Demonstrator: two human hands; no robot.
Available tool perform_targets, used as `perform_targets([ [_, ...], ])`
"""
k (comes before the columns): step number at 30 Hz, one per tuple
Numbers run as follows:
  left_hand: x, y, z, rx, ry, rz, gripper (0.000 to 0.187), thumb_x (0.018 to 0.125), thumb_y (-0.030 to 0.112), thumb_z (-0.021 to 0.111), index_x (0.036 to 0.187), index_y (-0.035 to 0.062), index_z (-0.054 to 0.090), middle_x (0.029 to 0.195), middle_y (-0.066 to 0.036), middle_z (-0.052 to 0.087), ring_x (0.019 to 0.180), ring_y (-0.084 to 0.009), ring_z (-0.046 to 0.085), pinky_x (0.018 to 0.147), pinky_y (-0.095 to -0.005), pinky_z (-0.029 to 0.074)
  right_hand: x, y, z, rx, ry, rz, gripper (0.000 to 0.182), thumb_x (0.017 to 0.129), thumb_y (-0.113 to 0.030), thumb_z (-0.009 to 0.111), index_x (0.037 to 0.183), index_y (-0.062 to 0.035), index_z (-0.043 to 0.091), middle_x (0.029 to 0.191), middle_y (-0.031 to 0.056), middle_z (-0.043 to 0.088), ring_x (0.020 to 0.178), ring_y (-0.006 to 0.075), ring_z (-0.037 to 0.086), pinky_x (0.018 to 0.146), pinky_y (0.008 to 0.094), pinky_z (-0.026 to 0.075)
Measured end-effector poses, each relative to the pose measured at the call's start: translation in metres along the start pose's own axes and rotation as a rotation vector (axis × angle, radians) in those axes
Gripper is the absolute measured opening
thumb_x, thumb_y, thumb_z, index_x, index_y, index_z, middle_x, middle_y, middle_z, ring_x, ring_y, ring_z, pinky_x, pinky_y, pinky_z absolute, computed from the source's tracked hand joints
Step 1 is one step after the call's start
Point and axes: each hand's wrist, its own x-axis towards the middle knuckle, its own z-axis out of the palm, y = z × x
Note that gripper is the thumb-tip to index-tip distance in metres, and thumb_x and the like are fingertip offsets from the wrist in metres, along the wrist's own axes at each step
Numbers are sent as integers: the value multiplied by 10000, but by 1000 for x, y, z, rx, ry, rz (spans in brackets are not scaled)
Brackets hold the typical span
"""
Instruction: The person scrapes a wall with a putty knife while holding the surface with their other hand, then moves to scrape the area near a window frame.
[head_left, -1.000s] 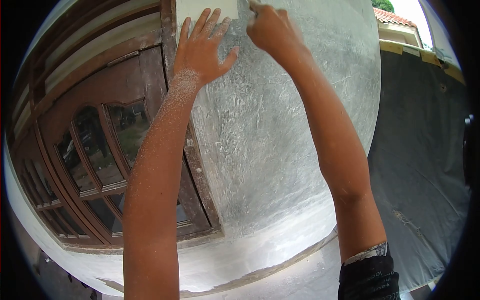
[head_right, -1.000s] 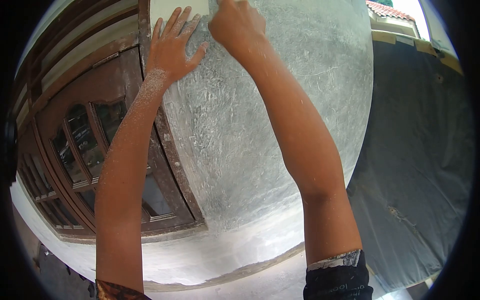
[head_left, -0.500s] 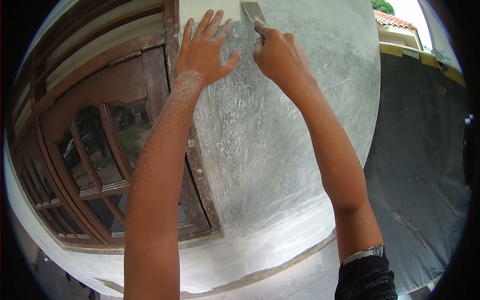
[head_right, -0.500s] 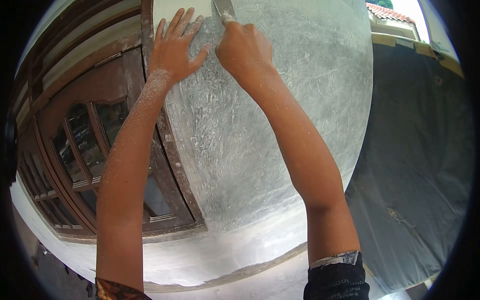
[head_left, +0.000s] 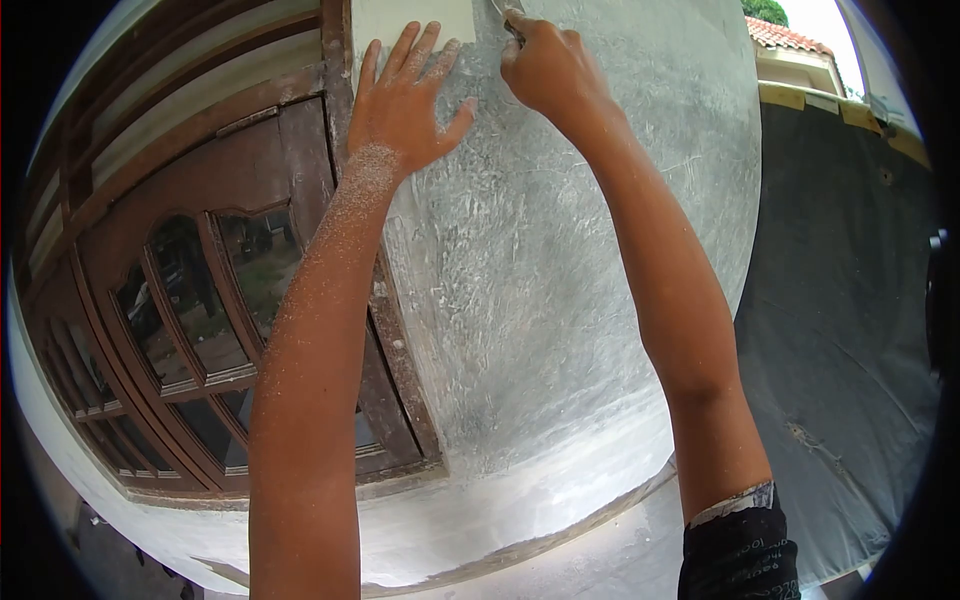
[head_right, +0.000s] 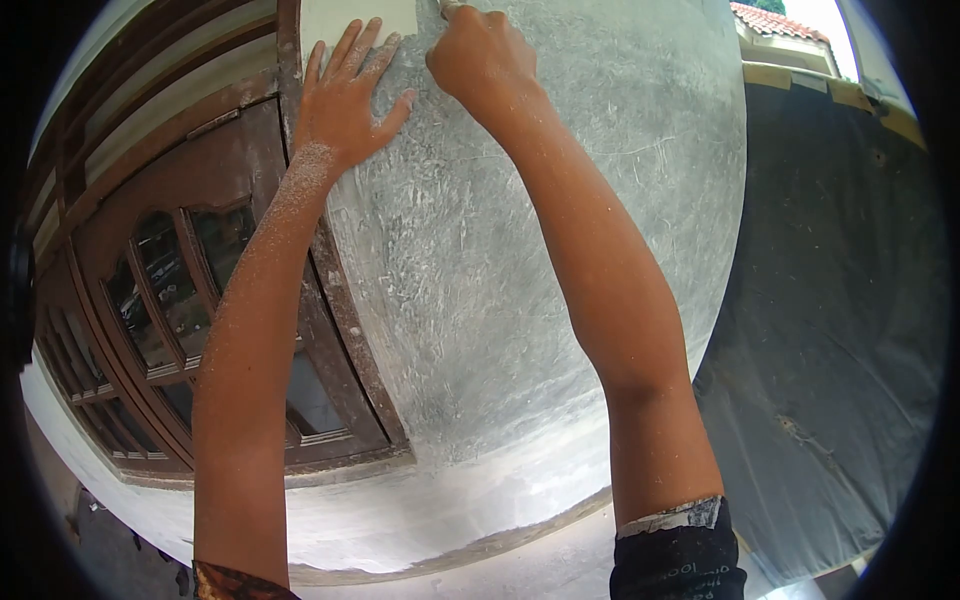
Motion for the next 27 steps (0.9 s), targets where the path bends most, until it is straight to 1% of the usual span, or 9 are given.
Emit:
perform_targets([
  [3,-1,0,0,43,-25,-2,705,966,558,515,1583,233,411,1680,-38,308,1578,-193,191,1307,-492,48,-21,-8,-18,83,-114,84,549,867,-123,575,1414,-137,626,1055,290,728,994,469,718,867,527,582],
  [6,0,1,-1,63,-74,-22,704,968,558,513,1584,233,409,1680,-39,308,1577,-196,194,1307,-492,48,-45,-7,-19,40,-135,115,554,869,-126,581,1421,-140,624,1064,290,728,997,466,719,869,520,583],
  [10,0,2,0,51,-41,-10,703,967,557,517,1583,235,413,1678,-40,313,1578,-197,192,1307,-492,48,-13,1,-10,78,-76,75,534,876,-129,583,1407,-132,636,1058,288,729,992,464,720,873,520,582],
  [12,-1,1,0,17,-11,-16,673,969,510,552,1572,236,433,1678,-36,310,1567,-198,227,1306,-494,100,-11,5,-2,64,17,-4,465,935,-162,537,1382,-98,646,1054,298,718,971,478,708,906,517,559],
  [15,-2,2,0,14,-7,-25,678,963,512,562,1570,236,438,1675,-39,318,1566,-199,229,1304,-495,100,-45,-1,-20,56,-112,94,523,886,-138,576,1405,-130,637,1057,287,729,982,458,722,867,523,583],
  [19,1,3,-2,20,-33,-27,677,963,514,561,1569,238,439,1671,-41,327,1566,-199,230,1303,-497,102,-24,9,-13,70,-62,69,518,880,-133,575,1393,-128,648,1060,297,726,971,460,724,856,523,586],
  [21,0,1,0,11,9,-17,673,965,513,560,1568,238,440,1668,-42,333,1564,-199,236,1303,-493,106,-7,8,-11,93,-54,75,442,940,-184,554,1356,-87,666,1077,306,710,1001,480,700,927,519,550],
  [24,-2,1,0,15,6,-17,667,966,502,563,1567,239,443,1668,-44,332,1563,-201,241,1302,-492,111,-26,12,-13,43,-55,37,510,886,-130,552,1385,-138,656,1062,289,730,954,460,728,842,517,593],
  [27,-1,2,-1,7,1,-27,667,967,499,565,1567,235,442,1667,-46,335,1562,-208,244,1301,-494,111,-49,13,-12,47,-92,80,508,896,-128,547,1394,-135,648,1059,284,731,954,447,731,844,514,593],
])
